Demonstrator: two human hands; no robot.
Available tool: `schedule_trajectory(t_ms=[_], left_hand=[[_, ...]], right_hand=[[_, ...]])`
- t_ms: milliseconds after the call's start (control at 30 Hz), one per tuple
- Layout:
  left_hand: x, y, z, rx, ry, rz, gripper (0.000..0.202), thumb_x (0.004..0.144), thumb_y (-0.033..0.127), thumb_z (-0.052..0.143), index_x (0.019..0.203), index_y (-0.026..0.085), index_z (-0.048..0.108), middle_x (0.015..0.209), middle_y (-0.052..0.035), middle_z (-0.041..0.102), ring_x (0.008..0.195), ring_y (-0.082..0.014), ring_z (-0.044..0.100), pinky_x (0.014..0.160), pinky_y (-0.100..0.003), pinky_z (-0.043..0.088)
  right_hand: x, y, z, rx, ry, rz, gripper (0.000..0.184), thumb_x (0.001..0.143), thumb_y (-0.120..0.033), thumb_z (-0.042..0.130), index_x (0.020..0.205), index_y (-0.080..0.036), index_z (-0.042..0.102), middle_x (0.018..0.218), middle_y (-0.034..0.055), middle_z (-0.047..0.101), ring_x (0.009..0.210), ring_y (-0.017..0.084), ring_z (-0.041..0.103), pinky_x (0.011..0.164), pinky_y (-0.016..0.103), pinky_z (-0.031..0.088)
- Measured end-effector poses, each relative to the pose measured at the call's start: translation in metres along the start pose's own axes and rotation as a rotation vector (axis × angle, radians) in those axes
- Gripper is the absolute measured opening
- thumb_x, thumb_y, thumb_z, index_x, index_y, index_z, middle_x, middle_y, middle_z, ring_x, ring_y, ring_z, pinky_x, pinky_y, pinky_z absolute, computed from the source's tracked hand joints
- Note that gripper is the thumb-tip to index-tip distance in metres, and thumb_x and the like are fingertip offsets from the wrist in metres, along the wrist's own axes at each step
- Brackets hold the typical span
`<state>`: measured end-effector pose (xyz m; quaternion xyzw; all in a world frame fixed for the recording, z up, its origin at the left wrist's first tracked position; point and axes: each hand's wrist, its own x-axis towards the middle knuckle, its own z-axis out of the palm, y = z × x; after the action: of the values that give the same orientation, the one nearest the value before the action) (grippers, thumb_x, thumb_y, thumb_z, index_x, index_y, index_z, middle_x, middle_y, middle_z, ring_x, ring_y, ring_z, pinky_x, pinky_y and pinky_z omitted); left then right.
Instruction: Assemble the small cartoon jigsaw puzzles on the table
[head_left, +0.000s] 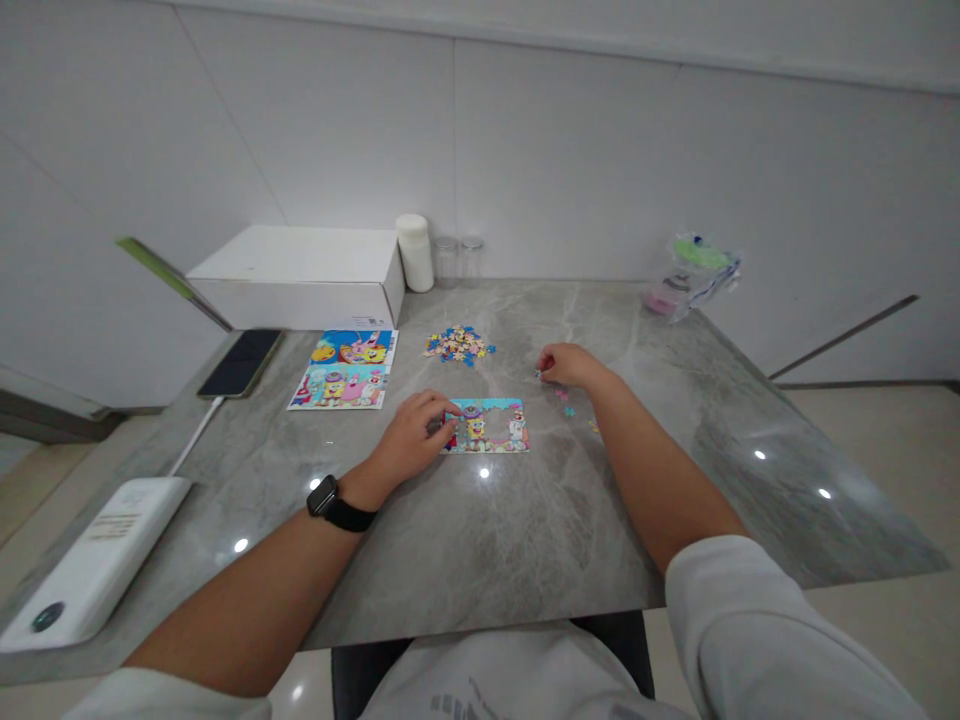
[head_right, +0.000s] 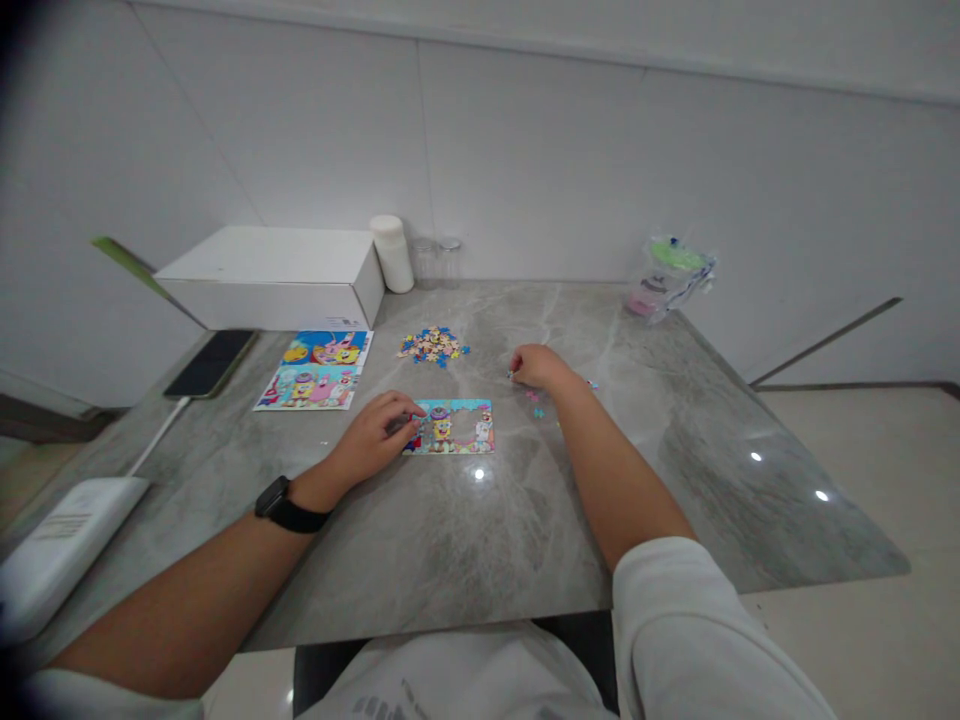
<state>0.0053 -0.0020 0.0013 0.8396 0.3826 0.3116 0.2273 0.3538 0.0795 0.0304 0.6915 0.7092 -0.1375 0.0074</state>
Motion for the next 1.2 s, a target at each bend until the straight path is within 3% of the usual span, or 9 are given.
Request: schedule_trajectory(t_ms=[167, 333, 433, 633, 767, 967, 1200], left_hand=[[0.001, 0.0, 0.0, 0.003, -0.009, 0.003, 0.021, 0.1, 0.031, 0.058, 0.109, 0.023, 0.076, 0.106, -0.0081, 0.07, 0.104, -0.0241, 0.066, 0.097, -0.043, 0.051], [0.001, 0.002, -0.001, 0.015, -0.012, 0.004, 0.021, 0.099, 0.031, 0.059, 0.109, 0.023, 0.076, 0.108, -0.0083, 0.069, 0.106, -0.0245, 0.066, 0.099, -0.043, 0.051], [0.0, 0.003, -0.002, 0.033, -0.023, 0.025, 0.021, 0.098, 0.03, 0.06, 0.11, 0.023, 0.076, 0.11, -0.0086, 0.069, 0.107, -0.0249, 0.065, 0.1, -0.044, 0.051], [-0.001, 0.007, -0.002, 0.065, -0.037, 0.08, 0.023, 0.098, 0.031, 0.063, 0.116, 0.025, 0.077, 0.117, -0.009, 0.068, 0.113, -0.0255, 0.063, 0.104, -0.045, 0.049], [-0.003, 0.008, -0.001, 0.08, -0.067, 0.104, 0.026, 0.098, 0.031, 0.064, 0.12, 0.026, 0.077, 0.124, -0.0097, 0.067, 0.118, -0.0263, 0.062, 0.108, -0.046, 0.049], [-0.005, 0.009, 0.0, 0.132, -0.122, 0.129, 0.034, 0.095, 0.032, 0.068, 0.128, 0.029, 0.076, 0.134, -0.0106, 0.064, 0.126, -0.0293, 0.059, 0.114, -0.051, 0.044], [-0.008, 0.005, 0.003, 0.19, -0.155, 0.162, 0.038, 0.096, 0.039, 0.068, 0.133, 0.032, 0.074, 0.141, -0.0101, 0.061, 0.132, -0.031, 0.055, 0.118, -0.053, 0.041]], right_hand=[[-0.015, -0.013, -0.003, 0.181, -0.029, -0.064, 0.015, 0.085, -0.019, 0.07, 0.099, -0.022, 0.074, 0.098, 0.0029, 0.079, 0.065, 0.013, 0.066, 0.065, 0.024, 0.048], [-0.025, -0.034, -0.002, 0.403, -0.005, -0.28, 0.012, 0.085, -0.02, 0.068, 0.095, -0.019, 0.072, 0.092, 0.0021, 0.076, 0.079, 0.016, 0.067, 0.071, 0.023, 0.049], [-0.028, -0.048, 0.002, 0.566, -0.103, -0.401, 0.013, 0.085, -0.023, 0.066, 0.096, -0.019, 0.073, 0.089, 0.0013, 0.075, 0.083, 0.016, 0.066, 0.075, 0.024, 0.051], [-0.032, -0.064, 0.014, 0.717, -0.264, -0.441, 0.017, 0.083, -0.027, 0.072, 0.097, -0.018, 0.074, 0.085, 0.0002, 0.074, 0.078, 0.015, 0.064, 0.074, 0.024, 0.05], [-0.033, -0.067, 0.018, 0.712, -0.246, -0.406, 0.012, 0.083, -0.021, 0.069, 0.095, -0.017, 0.073, 0.081, -0.0006, 0.072, 0.074, 0.014, 0.063, 0.071, 0.024, 0.049], [-0.037, -0.074, 0.019, 0.506, -0.191, -0.341, 0.013, 0.084, -0.012, 0.068, 0.091, -0.019, 0.075, 0.082, -0.0006, 0.075, 0.075, 0.014, 0.065, 0.068, 0.022, 0.047], [-0.043, -0.088, 0.021, 0.341, -0.142, -0.332, 0.015, 0.086, -0.011, 0.07, 0.094, -0.02, 0.079, 0.088, 0.0005, 0.079, 0.079, 0.013, 0.068, 0.071, 0.021, 0.046]])
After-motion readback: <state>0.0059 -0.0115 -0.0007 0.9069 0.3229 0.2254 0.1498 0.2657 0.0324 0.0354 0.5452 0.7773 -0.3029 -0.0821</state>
